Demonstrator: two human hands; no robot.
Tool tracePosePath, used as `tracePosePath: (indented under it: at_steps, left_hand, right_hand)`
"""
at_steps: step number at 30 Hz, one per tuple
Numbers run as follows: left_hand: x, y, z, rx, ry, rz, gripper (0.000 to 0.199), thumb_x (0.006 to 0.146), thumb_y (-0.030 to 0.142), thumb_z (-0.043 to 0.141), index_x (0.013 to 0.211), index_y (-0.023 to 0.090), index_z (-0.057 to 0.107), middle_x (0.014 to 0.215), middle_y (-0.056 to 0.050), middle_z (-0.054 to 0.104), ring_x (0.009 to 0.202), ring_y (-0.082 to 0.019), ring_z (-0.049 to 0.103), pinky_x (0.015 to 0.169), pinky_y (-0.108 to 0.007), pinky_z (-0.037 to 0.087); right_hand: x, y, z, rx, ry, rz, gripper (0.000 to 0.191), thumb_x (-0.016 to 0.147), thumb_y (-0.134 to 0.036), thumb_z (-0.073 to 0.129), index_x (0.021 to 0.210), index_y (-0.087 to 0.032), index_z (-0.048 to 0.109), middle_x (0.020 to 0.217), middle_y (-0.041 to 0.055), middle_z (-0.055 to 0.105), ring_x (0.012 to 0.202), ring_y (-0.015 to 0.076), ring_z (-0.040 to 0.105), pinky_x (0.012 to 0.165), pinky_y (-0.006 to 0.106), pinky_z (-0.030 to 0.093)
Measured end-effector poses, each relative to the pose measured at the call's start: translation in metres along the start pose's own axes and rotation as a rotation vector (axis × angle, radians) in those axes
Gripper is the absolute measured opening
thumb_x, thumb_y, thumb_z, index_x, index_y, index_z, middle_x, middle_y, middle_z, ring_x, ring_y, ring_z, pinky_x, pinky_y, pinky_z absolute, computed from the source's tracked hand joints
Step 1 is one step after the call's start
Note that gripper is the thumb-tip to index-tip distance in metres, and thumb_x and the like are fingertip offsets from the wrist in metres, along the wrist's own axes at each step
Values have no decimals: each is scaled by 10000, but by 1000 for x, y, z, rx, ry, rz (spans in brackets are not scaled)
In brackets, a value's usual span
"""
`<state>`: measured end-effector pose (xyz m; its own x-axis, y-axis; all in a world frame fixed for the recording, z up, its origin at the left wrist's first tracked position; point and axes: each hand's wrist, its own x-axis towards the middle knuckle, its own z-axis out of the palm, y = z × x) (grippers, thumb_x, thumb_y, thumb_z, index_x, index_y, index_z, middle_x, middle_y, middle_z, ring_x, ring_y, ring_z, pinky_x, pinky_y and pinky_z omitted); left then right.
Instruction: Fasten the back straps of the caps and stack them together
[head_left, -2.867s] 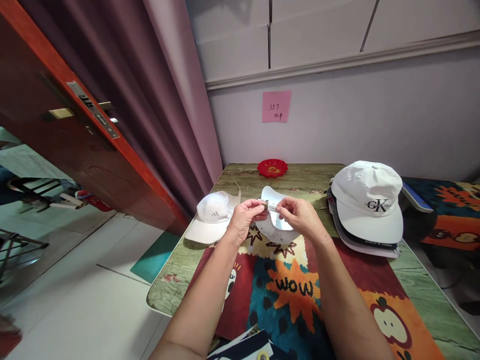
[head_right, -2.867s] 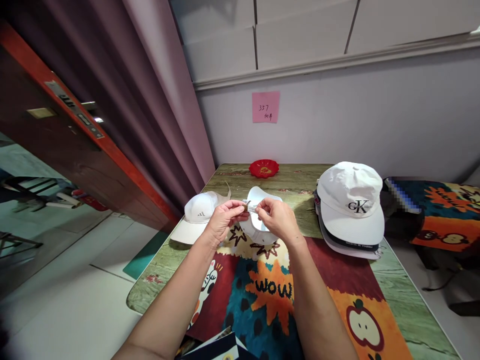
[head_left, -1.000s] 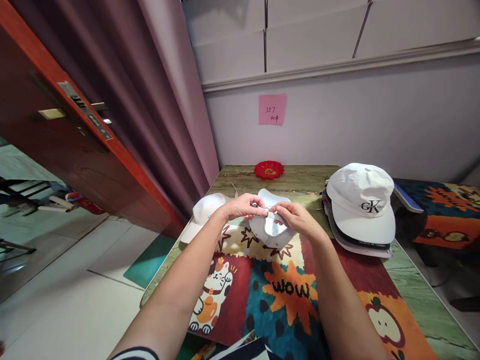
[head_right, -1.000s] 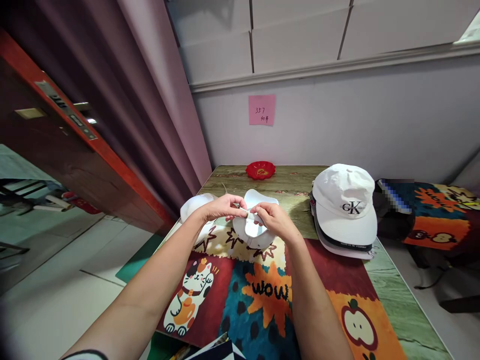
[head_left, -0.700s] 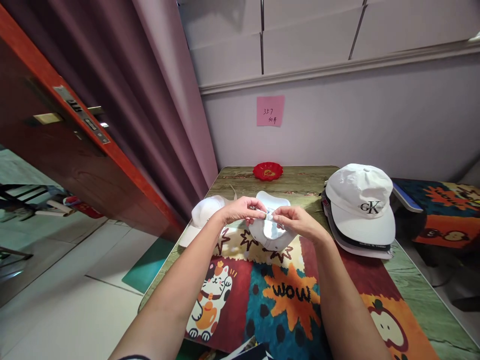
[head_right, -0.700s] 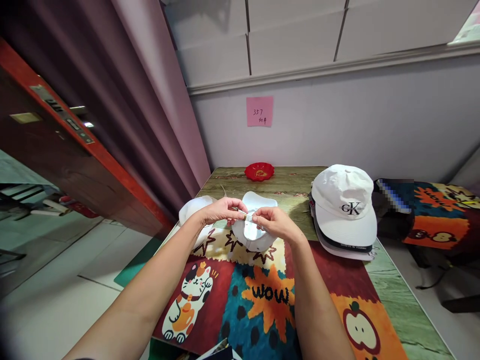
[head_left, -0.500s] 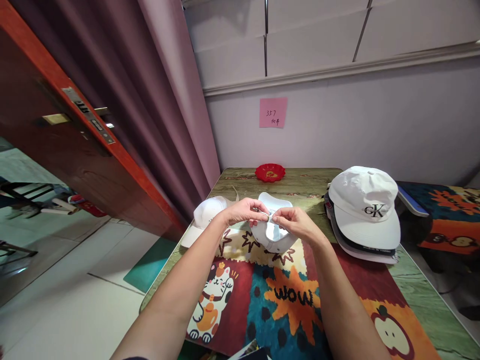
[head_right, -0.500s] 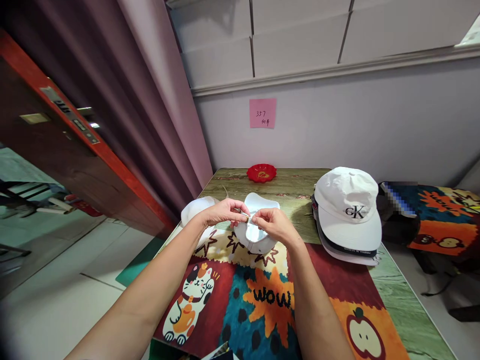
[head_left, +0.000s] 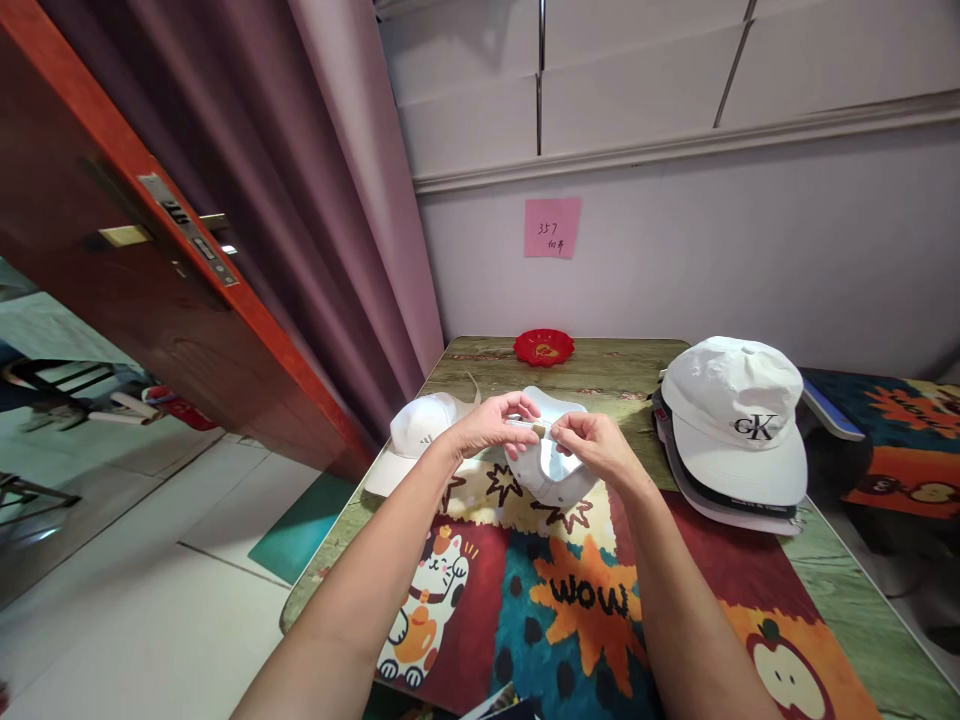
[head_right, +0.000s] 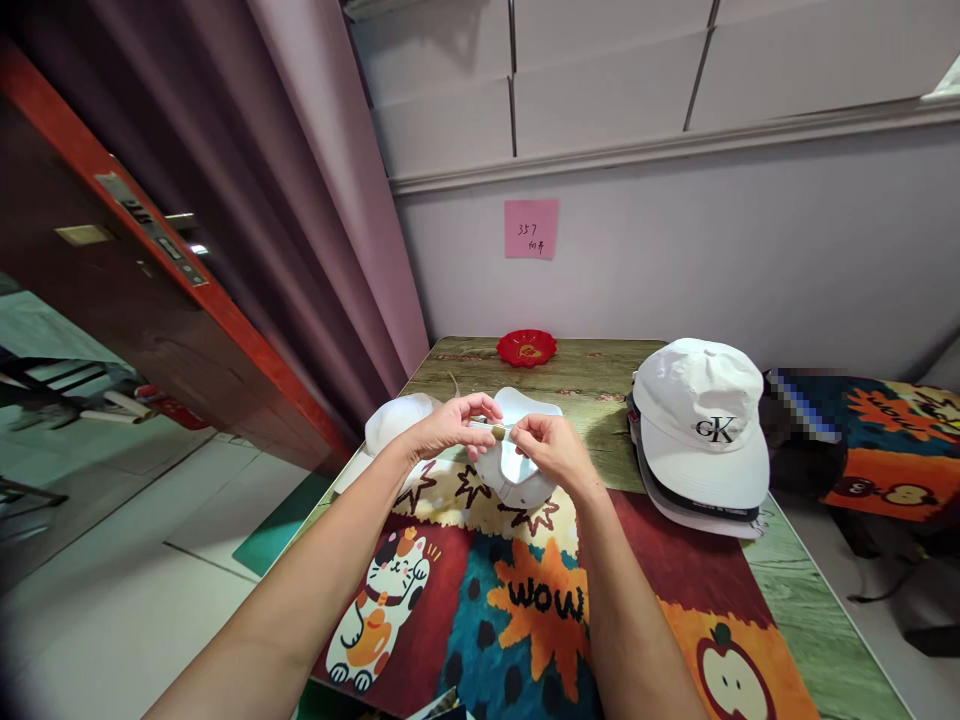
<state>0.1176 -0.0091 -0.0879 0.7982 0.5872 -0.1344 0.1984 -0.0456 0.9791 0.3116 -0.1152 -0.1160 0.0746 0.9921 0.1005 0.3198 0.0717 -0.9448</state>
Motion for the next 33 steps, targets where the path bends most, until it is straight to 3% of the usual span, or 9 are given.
tracePosePath:
  at_steps: [4,6,9,13,18,21,26,33]
  left_hand:
    - [2,-13,6,-55,48,62,410,622,292,897,920,152,653,1037,-54,660,742,-121,646,644,-273,583]
    - [2,-18,8,-46,90,45,378,622,290,893,867,136,651,1139,-81,652,733,-115,652,640,-270,575]
    - [0,-20,10,-41,128,17,344,620,261,886,830,120,652,1265,-113,619,707,-104,667,664,-281,573]
    - [-5,-19,10,-49,133,19,322,634,262,873,824,121,655,1269,-120,625,677,-91,657,661,-283,562]
    - [-7,-12,6,11,48,51,316,741,365,810,929,154,667,997,-47,674,645,-90,628,634,-248,520]
    - [-4,-4,1,101,-7,36,365,765,386,781,1053,182,687,939,-24,659,611,-85,581,573,-226,476]
    - [3,6,-8,231,-77,-64,296,757,382,762,956,163,746,709,-4,618,587,-106,530,508,-209,395]
    - [6,-3,-23,188,-52,-73,304,669,361,819,879,145,784,757,-45,692,620,-123,556,585,-238,435]
  right_hand:
    - [4,7,0,-10,4,13,314,842,-440,597,679,-172,623,619,-5,603,563,117,457,558,249,323]
    - [4,7,2,2,-9,6,318,845,-448,597,689,-173,622,622,-2,609,560,118,462,551,249,325]
    - [4,4,6,3,-24,-7,317,841,-460,608,703,-174,621,619,-3,609,559,118,472,544,246,325]
    - [2,0,10,-4,-32,-15,319,840,-463,612,710,-172,628,622,2,616,572,123,493,556,247,343]
    - [0,-2,8,1,-46,-26,351,852,-491,605,706,-172,622,624,-7,596,572,117,471,559,248,342]
    - [-1,-3,6,6,-50,-39,361,858,-501,607,714,-171,626,629,-10,586,580,117,463,568,251,341]
    - [0,-1,5,39,-73,-41,380,871,-519,604,744,-164,647,632,-12,573,591,116,457,576,248,332]
    - [-1,10,-13,61,-93,62,428,879,-575,589,852,-159,684,692,6,610,595,128,488,534,244,331]
